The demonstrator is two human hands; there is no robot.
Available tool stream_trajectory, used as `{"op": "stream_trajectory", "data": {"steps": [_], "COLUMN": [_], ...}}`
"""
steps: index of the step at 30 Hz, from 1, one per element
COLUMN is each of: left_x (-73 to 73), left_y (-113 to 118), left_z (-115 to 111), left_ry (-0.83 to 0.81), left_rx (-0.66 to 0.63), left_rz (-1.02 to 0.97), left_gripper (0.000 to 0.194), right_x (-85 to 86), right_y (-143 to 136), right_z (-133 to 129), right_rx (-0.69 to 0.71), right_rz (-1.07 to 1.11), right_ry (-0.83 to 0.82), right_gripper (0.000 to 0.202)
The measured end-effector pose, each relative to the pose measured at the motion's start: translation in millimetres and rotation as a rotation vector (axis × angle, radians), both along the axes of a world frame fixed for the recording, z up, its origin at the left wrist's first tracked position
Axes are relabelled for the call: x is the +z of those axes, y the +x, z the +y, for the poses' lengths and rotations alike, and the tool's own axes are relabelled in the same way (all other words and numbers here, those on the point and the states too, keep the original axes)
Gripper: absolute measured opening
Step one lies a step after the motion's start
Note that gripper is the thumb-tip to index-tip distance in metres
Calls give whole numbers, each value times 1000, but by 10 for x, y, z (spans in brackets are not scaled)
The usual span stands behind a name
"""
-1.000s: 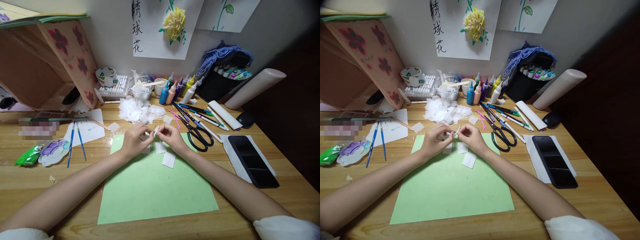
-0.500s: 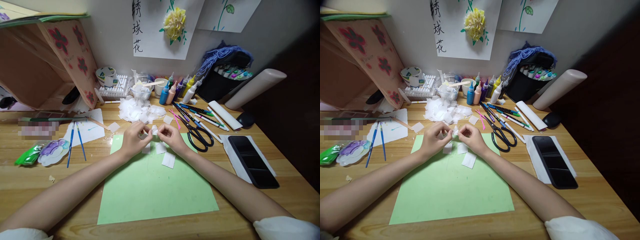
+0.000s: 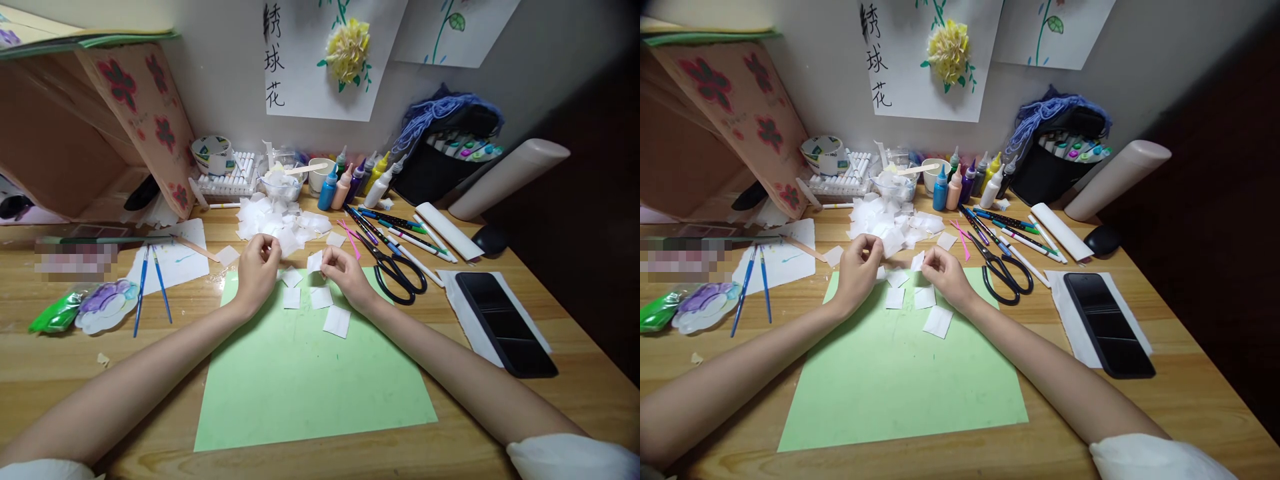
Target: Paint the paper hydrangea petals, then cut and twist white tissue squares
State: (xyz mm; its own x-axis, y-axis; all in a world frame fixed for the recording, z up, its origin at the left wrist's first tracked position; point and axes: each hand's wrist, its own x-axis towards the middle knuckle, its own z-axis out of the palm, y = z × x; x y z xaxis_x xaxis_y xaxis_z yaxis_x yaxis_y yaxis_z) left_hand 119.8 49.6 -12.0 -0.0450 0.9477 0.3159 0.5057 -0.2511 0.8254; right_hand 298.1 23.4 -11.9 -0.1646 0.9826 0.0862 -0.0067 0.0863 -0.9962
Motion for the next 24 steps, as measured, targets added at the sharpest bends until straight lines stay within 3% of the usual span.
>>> {"op": "stream_trajectory", "data": {"steps": [5, 11, 24], "left_x": [-9, 104, 116], "left_y": [4, 72, 74], "left_z": [3, -133, -130], "left_ry": [112, 203, 169], "left_rx": [59, -496, -529], "left_rz": [113, 253, 186], "left_gripper": [15, 7, 7], "right_x": [-2, 11, 52], "right_y": [-2, -9, -1], "right_z": [5, 4, -2], "right_rx": [-1, 36, 87], "right_rz": [-2, -2, 12], "right_ry": [-6, 5, -34], "right_gripper": [15, 19, 22]}}
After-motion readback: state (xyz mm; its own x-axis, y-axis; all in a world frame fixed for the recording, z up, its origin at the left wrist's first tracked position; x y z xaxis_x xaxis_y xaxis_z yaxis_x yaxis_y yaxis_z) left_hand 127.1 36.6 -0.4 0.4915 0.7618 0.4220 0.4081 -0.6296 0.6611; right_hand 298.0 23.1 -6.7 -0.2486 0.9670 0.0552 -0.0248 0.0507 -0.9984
